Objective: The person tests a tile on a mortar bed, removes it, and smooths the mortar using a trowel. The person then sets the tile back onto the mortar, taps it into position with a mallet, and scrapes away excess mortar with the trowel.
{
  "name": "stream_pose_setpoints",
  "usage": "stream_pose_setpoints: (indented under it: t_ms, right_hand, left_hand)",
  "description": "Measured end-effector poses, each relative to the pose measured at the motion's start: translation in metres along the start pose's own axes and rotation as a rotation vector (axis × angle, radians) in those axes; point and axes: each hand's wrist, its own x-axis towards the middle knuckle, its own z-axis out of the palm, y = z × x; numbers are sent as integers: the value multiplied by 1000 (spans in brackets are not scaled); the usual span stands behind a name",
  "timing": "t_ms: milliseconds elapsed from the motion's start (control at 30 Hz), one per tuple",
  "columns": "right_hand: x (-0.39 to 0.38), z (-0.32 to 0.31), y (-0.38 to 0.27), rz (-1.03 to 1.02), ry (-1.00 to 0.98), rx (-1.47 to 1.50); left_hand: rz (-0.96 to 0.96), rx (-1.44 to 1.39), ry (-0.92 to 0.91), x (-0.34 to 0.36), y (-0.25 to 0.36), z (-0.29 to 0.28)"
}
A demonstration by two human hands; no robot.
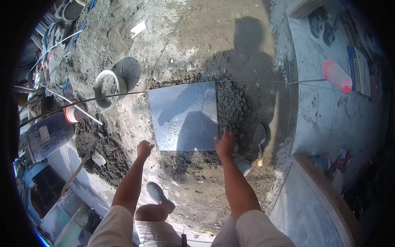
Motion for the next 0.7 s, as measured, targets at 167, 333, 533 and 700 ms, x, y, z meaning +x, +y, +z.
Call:
stream_pose_setpoints:
  t_ms: [167,333,533,700]
  right_hand:
    - [42,29,18,82,1,60]
    - [91,66,1,249,109,94]
    - [99,77,-19,256,137,-87]
    - [102,83,-19,318,87,-60]
  left_hand:
    - [-62,-216,42,63,14,0]
    - [-85,-443,130,126,21,22]
    - [-82,-599,-12,139,25,25]
    - [-40,-538,-111,152,15,23]
